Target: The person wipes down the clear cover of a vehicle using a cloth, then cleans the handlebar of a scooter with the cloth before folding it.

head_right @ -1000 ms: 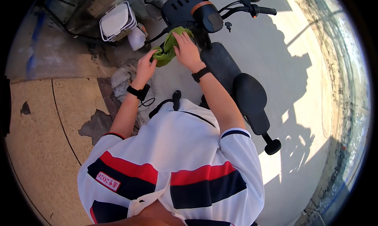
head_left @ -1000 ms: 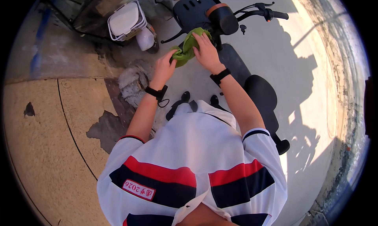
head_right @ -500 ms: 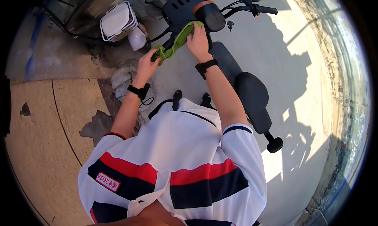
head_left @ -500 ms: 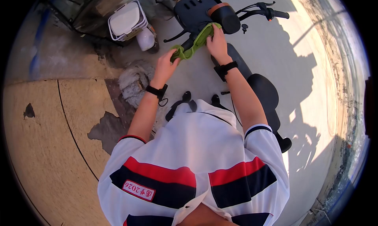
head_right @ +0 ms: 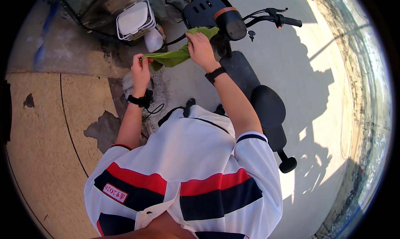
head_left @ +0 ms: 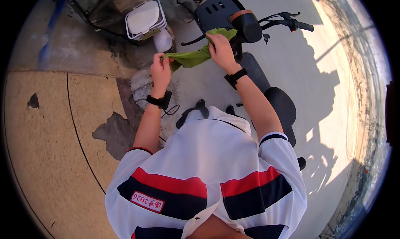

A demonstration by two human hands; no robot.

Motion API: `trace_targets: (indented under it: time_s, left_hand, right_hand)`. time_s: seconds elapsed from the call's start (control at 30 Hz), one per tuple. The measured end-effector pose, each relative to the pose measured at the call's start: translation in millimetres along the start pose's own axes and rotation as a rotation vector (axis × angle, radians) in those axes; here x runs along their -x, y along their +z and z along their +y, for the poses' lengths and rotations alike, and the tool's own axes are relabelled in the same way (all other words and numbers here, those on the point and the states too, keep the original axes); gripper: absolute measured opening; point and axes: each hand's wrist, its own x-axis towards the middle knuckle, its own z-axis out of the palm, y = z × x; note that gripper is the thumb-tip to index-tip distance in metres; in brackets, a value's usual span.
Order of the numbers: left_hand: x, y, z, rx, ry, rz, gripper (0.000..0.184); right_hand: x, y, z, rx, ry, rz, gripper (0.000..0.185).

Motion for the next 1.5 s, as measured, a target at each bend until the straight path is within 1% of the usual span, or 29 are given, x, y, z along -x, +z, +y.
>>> trace_targets:
  time_s: [0.1, 0.2, 0.33, 0.43, 0.53, 0.6, 0.67, 0.77, 0.87, 0.97, 1.07, 1.17, 1.27, 1.3, 1.43, 1.5]
  left_hand:
    - [3.8, 13.0, 18.6, -0.155, 0.027, -0.071, 0.015]
    - [5.7, 41.0, 23.4, -0.158, 0.143, -0.16, 0.019]
    - [7.6, 72.2, 23.9, -0.152, -0.007, -0.323, 0.022]
    - [15.0, 88.8, 17.2, -0.248, 0.193, -0.296, 0.026]
    - [25.6, 94.7, 7.9, -0.296, 0.157, -0.242, 0.031]
    - [32.6, 94.2, 18.1, -0.271, 0.184, -0.198, 0.026]
    - [41.5, 93.2, 24.8, -0.27, 0.197, -0.161, 0.022]
    - [54.8, 89.6, 32.1, -0.252, 0.168, -0.158, 0.017]
    - [68.5, 83.7, 42.5, -0.275, 0.068, -0.138, 0.017]
    - [79.3, 79.8, 50.5, -0.214, -0.003, -0.11, 0.015]
    - [86.5, 73.0, 44.2, -0.225, 0.094, -0.065, 0.014]
    - [89.8, 58.6, 29.9, -0.042, 0.047, 0.04, 0.014]
    - [88.9, 35.0, 24.8, 0.119, 0.123, 0.198, 0.016]
    - [92.5, 22.1, 26.3, 0.084, 0.088, 0.153, 0.016]
    - [101.9, -3.4, 26.7, 0.082, 0.091, 0.055, 0.016]
    - [111.1, -7.4, 34.1, 0.097, 0.092, -0.013, 0.015]
  right_hand:
    - [6.2, -2.2, 0.2, 0.175, -0.009, 0.127, 0.039]
    - [14.4, -18.6, 4.0, 0.15, 0.044, 0.113, 0.043]
    - [31.6, -40.3, 10.8, 0.113, 0.158, 0.174, 0.032]
    - [54.9, -57.7, 26.9, 0.103, 0.243, 0.217, 0.023]
    - [77.6, -77.2, 32.8, 0.1, 0.341, 0.238, 0.017]
    - [87.6, -84.6, 38.2, 0.065, 0.407, 0.284, 0.015]
    - [96.2, -92.5, 39.9, 0.097, 0.453, 0.283, 0.013]
    - [104.8, -99.1, 40.2, 0.051, 0.52, 0.28, 0.011]
    - [113.2, -104.7, 38.1, -0.017, 0.572, 0.275, 0.011]
    - [123.8, -109.5, 27.4, -0.063, 0.604, 0.296, 0.011]
    - [137.2, -114.9, 14.2, -0.062, 0.599, 0.365, 0.011]
    - [151.6, -117.0, -5.0, -0.012, 0.575, 0.436, 0.011]
    - [159.9, -120.9, -26.0, 0.023, 0.571, 0.506, 0.011]
    - [164.7, -119.6, -36.8, 0.024, 0.579, 0.525, 0.011]
    - [180.0, -112.7, -74.0, 0.077, 0.573, 0.605, 0.012]
    - [194.4, -113.8, -97.8, 0.045, 0.625, 0.641, 0.013]
